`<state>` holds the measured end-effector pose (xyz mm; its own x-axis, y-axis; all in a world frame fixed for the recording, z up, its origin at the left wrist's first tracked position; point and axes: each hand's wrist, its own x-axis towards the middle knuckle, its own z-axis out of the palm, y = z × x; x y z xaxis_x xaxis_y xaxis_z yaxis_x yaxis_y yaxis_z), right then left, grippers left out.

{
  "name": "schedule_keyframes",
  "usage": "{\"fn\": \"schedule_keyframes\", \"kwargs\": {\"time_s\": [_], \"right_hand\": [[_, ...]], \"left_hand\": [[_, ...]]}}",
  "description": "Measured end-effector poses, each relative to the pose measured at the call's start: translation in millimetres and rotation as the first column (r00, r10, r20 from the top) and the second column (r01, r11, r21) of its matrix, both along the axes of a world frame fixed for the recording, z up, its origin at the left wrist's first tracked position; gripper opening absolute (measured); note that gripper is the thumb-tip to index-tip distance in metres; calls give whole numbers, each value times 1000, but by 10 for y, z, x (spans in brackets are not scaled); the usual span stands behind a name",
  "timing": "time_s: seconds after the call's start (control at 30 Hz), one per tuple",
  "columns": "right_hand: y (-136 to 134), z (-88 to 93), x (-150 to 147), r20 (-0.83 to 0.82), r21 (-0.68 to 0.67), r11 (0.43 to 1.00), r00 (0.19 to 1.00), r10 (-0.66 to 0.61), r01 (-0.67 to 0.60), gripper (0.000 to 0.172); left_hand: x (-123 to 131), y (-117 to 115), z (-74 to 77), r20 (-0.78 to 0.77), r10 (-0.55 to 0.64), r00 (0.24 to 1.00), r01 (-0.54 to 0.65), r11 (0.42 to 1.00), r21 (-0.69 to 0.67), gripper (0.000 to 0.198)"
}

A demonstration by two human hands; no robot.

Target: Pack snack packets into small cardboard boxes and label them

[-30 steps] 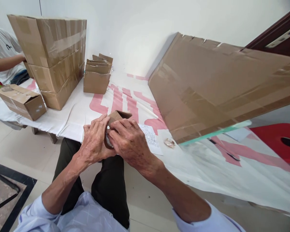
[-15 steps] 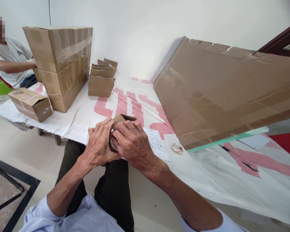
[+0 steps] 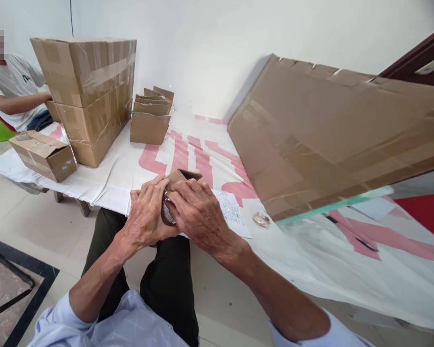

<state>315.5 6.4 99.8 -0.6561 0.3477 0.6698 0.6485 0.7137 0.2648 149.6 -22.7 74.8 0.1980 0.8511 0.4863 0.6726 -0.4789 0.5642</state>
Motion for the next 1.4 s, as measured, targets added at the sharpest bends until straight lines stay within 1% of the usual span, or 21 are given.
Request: {"fn": "schedule_keyframes", "kwargs": {"time_s": [0.2, 0.33, 0.5, 0.6, 0.8, 0.97, 1.03, 1.17, 1.4], "right_hand": [[-13, -6, 14, 31, -35, 999, 999, -27, 28, 23], [-13, 12, 8, 31, -19, 999, 999, -37, 37, 23], [-2, 21, 26, 26, -36, 999, 1000, -16, 16, 22], [-7, 10, 36, 10, -46, 998, 999, -42, 42, 23], [-30, 22, 29, 39, 6, 999, 999, -35, 34, 23], [-34, 37, 42, 46, -38, 999, 998, -35, 37, 22], [-37, 34, 55, 52, -50, 997, 998, -47, 50, 21], [-39, 29, 65, 69, -24, 996, 994, -82, 84, 22], [-16, 32, 9, 98, -2, 992, 987, -129, 130, 22]], "left_hand": [[21, -7, -4, -18, 14, 1000, -14, 1000, 5, 95], [32, -15, -16, -14, 18, 1000, -17, 999, 37, 94], [43, -19, 3, -21, 15, 1000, -15, 1000, 6, 95], [42, -18, 24, -27, 23, 999, -23, 1000, -10, 94], [33, -25, 28, -38, 15, 999, -16, 1000, -25, 96], [40, -29, 18, -37, 27, 999, -27, 1000, -16, 94], [48, -29, 20, -34, 34, 999, -34, 999, -9, 92], [62, -32, 34, -41, 29, 999, -30, 999, -17, 92], [74, -42, 46, -47, 11, 999, -11, 1000, 0, 91]]}}
